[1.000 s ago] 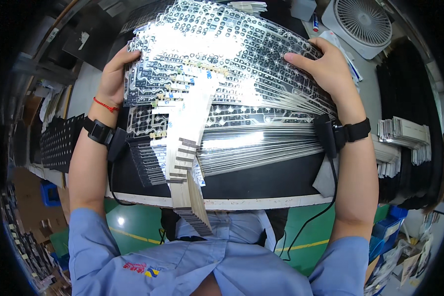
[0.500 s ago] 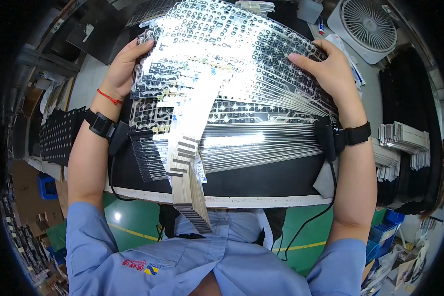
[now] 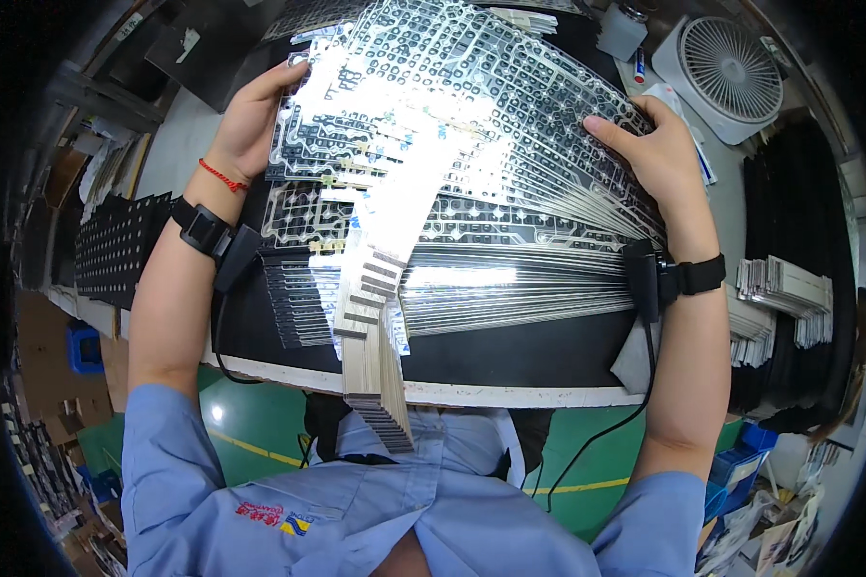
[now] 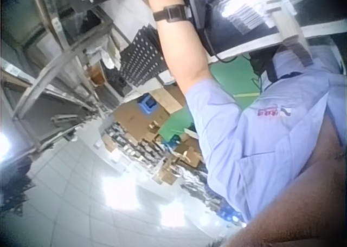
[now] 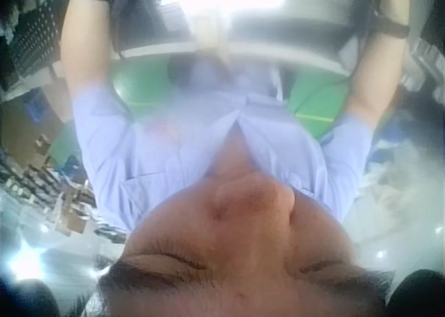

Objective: The recorder is sorting and inspecting a stack of flexible electronic keyboard membranes at a workstation.

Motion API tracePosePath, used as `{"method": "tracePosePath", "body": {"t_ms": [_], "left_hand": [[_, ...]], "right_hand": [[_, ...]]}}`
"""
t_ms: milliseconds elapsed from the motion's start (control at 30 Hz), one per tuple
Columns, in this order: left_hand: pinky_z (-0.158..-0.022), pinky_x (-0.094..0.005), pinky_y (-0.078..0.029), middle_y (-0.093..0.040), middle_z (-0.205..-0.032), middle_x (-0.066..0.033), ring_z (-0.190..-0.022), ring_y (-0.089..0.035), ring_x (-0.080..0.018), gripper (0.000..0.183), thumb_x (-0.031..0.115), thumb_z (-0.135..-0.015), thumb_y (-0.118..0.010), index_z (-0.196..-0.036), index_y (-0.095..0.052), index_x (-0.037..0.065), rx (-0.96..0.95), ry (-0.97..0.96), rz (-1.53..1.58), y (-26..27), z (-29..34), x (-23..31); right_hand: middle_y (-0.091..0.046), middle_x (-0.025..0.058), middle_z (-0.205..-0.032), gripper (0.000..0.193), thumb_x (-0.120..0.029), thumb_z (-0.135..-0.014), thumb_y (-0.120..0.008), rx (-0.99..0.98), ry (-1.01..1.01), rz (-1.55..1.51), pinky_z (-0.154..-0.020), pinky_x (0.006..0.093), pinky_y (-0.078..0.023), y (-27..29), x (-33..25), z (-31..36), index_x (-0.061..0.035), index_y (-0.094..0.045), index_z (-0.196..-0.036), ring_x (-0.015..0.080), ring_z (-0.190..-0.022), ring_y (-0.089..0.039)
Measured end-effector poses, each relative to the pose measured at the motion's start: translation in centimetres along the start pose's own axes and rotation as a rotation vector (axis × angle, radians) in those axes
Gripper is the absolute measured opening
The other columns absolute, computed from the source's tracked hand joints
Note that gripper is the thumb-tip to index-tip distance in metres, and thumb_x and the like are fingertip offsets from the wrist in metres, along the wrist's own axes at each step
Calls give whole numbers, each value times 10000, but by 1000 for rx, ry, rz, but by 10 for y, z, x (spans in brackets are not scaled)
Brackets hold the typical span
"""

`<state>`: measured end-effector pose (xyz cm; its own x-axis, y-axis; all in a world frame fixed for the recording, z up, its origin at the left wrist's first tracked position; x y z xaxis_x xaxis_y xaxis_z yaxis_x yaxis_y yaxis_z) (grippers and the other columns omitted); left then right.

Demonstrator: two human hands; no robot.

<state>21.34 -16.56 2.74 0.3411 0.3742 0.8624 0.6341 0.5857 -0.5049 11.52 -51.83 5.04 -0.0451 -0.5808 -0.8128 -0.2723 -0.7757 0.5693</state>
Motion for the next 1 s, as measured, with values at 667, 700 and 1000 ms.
{"method": "tracePosePath", "body": {"t_ms": [667, 700, 1000], "left_hand": [[-878, -258, -520, -664, -1156, -59, -1001, -636, -111, 328, 240, -1045, -473, -1267, -575, 20, 240, -62, -337, 4, 2, 15], [-817, -239, -531, -670, -1123, -53, -939, -646, -100, 327, 258, -1044, -476, -1250, -578, 25, 271, -77, -376, 4, 3, 19], [-423, -145, -442, -665, -979, -53, -531, -558, -13, 509, 194, -977, -622, -1410, -403, 39, 239, 22, -759, -43, 8, 18]], "right_hand": [[-708, 81, -880, 359, -173, -808, -819, 49, -101, -152, -658, 237, -519, 11, 7, 0, 48, -644, -1030, 107, -713, -654], [-709, 83, -880, 364, -178, -804, -823, 62, -119, -179, -654, 239, -521, 13, 10, -1, 45, -643, -1028, 110, -713, -656], [-622, 136, -1114, 561, -326, -699, -864, 134, 315, 409, -943, 403, -438, -16, -68, 31, -29, -641, -1120, 309, -1085, -559]]}}
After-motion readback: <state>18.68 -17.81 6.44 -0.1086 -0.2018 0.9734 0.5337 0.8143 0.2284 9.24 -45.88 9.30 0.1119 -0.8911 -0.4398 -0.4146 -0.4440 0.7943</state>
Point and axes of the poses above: each hand's wrist, its own z-axis away from the middle knuckle, its own y-axis out of the back of the hand, x = y × z, the point moved 9 cm from there along -z, towards the middle knuckle
